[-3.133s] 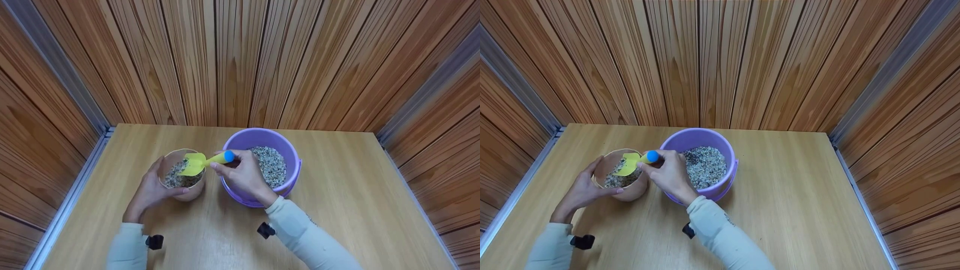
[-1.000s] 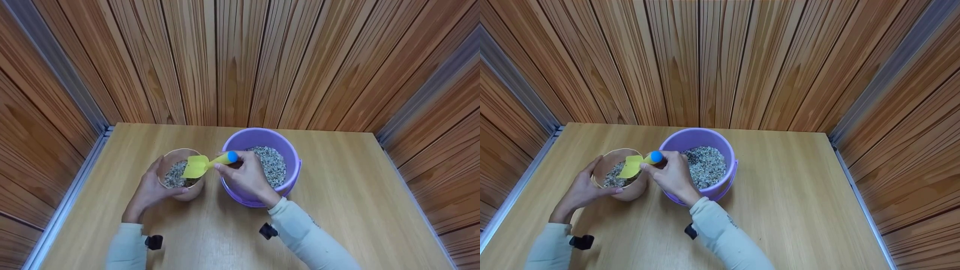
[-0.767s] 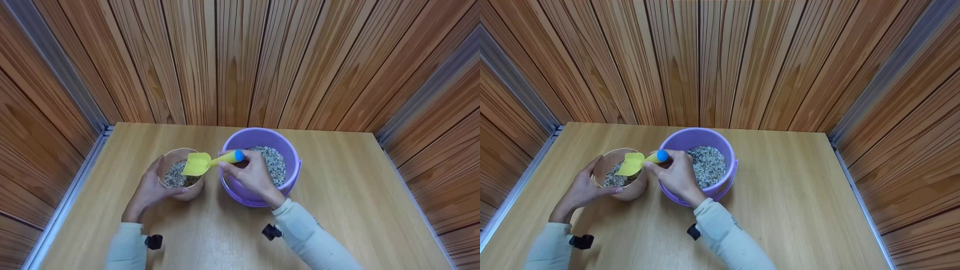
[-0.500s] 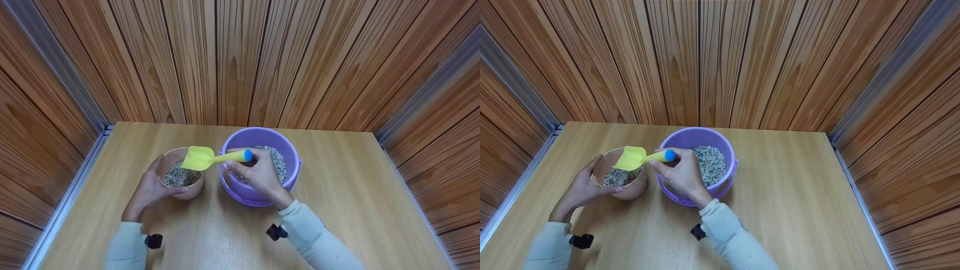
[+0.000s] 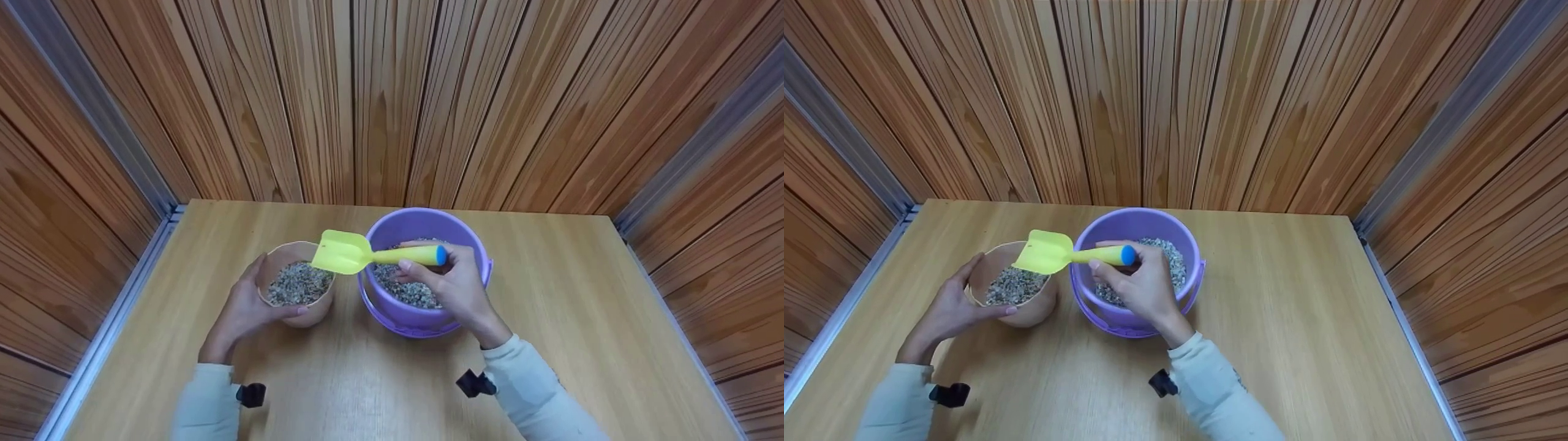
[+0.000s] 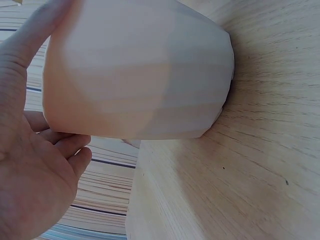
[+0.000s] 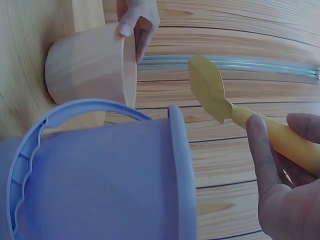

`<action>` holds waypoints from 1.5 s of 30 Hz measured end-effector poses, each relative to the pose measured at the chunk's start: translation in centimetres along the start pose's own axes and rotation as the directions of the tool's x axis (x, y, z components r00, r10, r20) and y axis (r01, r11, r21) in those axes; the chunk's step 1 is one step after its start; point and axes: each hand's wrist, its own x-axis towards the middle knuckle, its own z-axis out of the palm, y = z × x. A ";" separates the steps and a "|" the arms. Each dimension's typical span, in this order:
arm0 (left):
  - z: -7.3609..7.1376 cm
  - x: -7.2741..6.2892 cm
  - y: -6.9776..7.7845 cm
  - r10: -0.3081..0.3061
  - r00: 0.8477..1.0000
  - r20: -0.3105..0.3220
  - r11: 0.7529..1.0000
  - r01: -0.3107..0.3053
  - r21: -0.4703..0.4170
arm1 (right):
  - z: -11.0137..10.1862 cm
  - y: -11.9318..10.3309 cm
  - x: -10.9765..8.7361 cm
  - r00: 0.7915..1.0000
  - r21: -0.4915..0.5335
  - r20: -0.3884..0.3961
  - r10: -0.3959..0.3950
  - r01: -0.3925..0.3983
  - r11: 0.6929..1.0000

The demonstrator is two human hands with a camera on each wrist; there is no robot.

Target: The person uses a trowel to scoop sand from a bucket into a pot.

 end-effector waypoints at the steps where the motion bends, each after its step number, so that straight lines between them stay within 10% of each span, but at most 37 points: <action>1: 0.0 0.0 0.0 0.005 1.000 -0.002 1.000 -0.005 -0.002 | -0.3 -0.1 -0.1 1.000 -0.001 -0.004 -0.001 0.001 1.000; 45: -0.2 0.1 0.4 -0.050 0.999 0.015 0.997 0.049 0.055 | -10.4 0.3 -6.0 0.944 -0.030 -0.328 0.037 -0.049 0.998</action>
